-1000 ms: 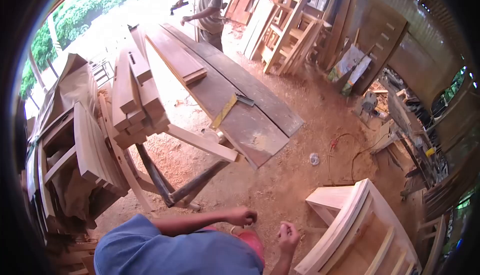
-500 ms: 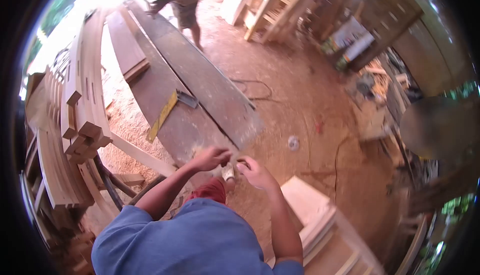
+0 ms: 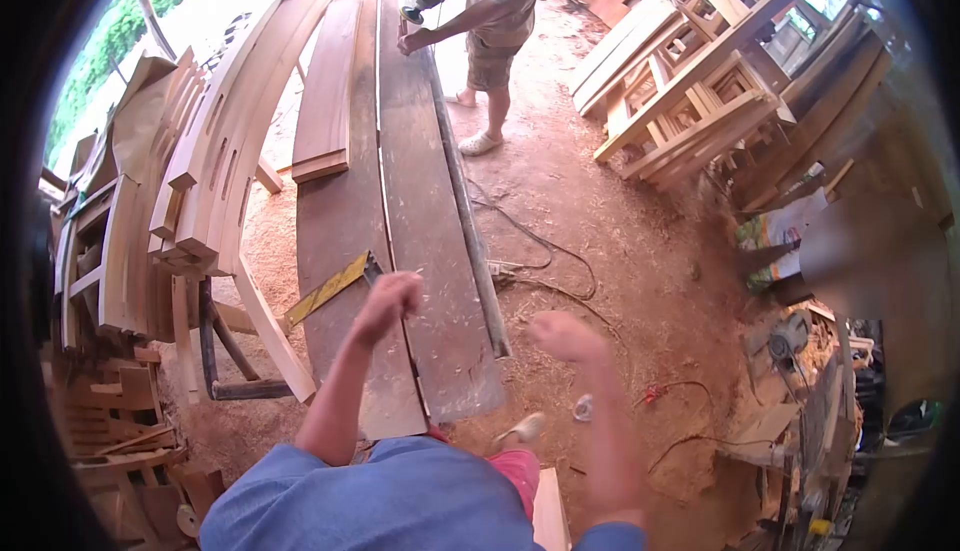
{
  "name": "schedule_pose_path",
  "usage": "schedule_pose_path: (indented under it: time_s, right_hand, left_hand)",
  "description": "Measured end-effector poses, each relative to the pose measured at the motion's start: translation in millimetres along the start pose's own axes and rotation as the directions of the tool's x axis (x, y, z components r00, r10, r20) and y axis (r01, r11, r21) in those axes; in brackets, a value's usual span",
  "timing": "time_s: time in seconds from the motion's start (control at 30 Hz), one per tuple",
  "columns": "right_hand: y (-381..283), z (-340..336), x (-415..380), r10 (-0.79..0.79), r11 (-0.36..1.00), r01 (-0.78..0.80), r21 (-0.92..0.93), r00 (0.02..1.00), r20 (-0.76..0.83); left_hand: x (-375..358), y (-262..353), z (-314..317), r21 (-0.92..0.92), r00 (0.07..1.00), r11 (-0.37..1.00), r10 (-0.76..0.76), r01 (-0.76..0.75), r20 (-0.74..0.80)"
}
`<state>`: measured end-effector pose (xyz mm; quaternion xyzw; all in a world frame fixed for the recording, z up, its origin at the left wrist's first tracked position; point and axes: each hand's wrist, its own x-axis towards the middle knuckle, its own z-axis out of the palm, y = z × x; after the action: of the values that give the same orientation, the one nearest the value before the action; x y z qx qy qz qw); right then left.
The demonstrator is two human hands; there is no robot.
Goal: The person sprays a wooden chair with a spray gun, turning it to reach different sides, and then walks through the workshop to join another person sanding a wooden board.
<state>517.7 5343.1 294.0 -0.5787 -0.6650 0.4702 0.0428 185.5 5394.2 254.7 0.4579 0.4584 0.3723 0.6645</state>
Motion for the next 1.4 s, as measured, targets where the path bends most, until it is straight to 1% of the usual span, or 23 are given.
schedule_pose_path:
  time_s: [0.03, 0.17, 0.23, 0.33, 0.37, 0.43, 0.47, 0.53, 0.57, 0.6, 0.67, 0.73, 0.77, 0.8, 0.87, 0.93, 1.03, 1.07, 1.1, 1.17, 1.2, 1.3, 1.4]
  right_hand:
    - [38, -20, -1, -0.039, 0.990, 0.020, -0.139, 0.990, -0.136]
    - [212, -55, -33, 0.201, 0.941, -0.117, 0.316, 0.948, -0.248]
    - [284, -41, -53, 0.315, 0.845, -0.128, 0.519, 0.903, -0.290]
    - [455, 31, -63, 0.362, 0.931, -0.300, 0.208, 0.835, -0.413]
    - [445, 29, -84, 0.382, 0.921, -0.386, 0.046, 0.878, -0.287]
    - [475, 34, -102, 0.619, 0.743, -0.657, 0.130, 0.747, 0.241]
    - [491, 28, -109, 0.618, 0.703, -0.682, 0.202, 0.726, 0.301]
    - [511, 5, -108, 0.586, 0.608, -0.716, 0.344, 0.696, 0.414]
    - [522, -13, -95, 0.605, 0.608, -0.674, 0.420, 0.735, 0.306]
    - [534, -33, -83, 0.624, 0.606, -0.625, 0.491, 0.757, 0.193]
    - [554, -74, -55, 0.677, 0.618, -0.549, 0.562, 0.736, -0.025]
    - [587, -109, -17, 0.493, 0.866, -0.401, 0.298, 0.786, -0.374]
    - [604, -130, -1, 0.349, 0.934, -0.335, 0.122, 0.785, -0.511]
    - [612, -155, 16, 0.448, 0.889, -0.328, 0.318, 0.767, -0.459]
    - [617, -196, 48, 0.612, 0.678, -0.296, 0.673, 0.735, -0.292]
    - [633, -230, 65, 0.629, 0.616, -0.263, 0.743, 0.732, -0.263]
    - [682, -277, 84, 0.682, 0.589, -0.330, 0.738, 0.692, -0.235]
    - [693, -287, 84, 0.795, 0.471, -0.505, 0.723, 0.599, -0.098]
    - [692, -309, 80, 0.817, 0.412, -0.634, 0.654, 0.575, 0.042]
    - [706, -345, 94, 0.869, 0.291, -0.808, 0.512, 0.447, 0.213]
    - [722, -360, 105, 0.872, 0.240, -0.816, 0.526, 0.419, 0.253]
    - [756, -414, 166, 0.866, 0.260, -0.705, 0.660, 0.473, 0.165]
    - [729, -495, 255, 0.809, 0.447, -0.602, 0.661, 0.588, -0.011]
  left_hand:
    - [7, -2, -14, -0.029, 0.993, 0.998, 0.060, -0.063, -0.104]
    - [31, -25, -39, 0.088, 0.848, 0.995, 0.083, -0.043, -0.524]
    - [35, -44, -32, 0.276, 0.806, 0.959, 0.114, 0.064, -0.581]
    - [41, -82, 57, 0.868, 0.543, 0.261, 0.694, 0.422, -0.473]
    - [43, -86, 95, 0.871, 0.589, 0.212, 0.664, 0.444, -0.462]
    - [58, -103, 174, 0.915, 0.665, 0.082, 0.662, 0.396, -0.347]
    - [69, -119, 207, 0.945, 0.691, 0.003, 0.682, 0.327, -0.241]
    - [95, -133, 253, 0.996, 0.883, 0.018, 0.462, 0.091, -0.089]
    - [114, -142, 263, 0.993, 0.974, 0.122, 0.227, -0.002, -0.026]
    - [139, -157, 270, 0.969, 0.992, 0.234, -0.120, 0.075, -0.048]
    - [178, -201, 258, 0.808, 0.855, 0.550, -0.505, 0.211, 0.120]
    - [207, -219, 248, 0.658, 0.626, 0.453, -0.779, 0.601, -0.037]
    - [221, -276, 209, 0.891, 0.750, 0.352, -0.661, 0.287, 0.019]
    - [235, -327, 174, 0.994, 0.850, 0.111, -0.522, -0.020, 0.075]
    - [257, -311, 175, 0.913, 0.709, -0.110, -0.596, 0.393, -0.377]
    - [298, -307, 170, 0.743, 0.461, -0.051, -0.756, 0.667, -0.465]
    - [392, -292, 198, 0.658, 0.472, 0.150, -0.811, 0.738, -0.345]
    - [434, -286, 210, 0.956, 0.801, 0.115, -0.577, 0.271, -0.158]
    - [492, -282, 223, 0.973, 0.647, 0.066, -0.756, 0.222, -0.096]
    - [586, -218, 280, 0.976, 0.853, 0.187, -0.522, 0.109, 0.005]
    - [620, -160, 318, 0.825, 0.925, 0.482, -0.360, 0.295, -0.121]
    - [726, -61, 367, 0.799, 0.992, 0.593, -0.125, 0.101, -0.033]
    - [802, 0, 366, 0.608, 0.992, 0.783, -0.110, 0.129, -0.069]
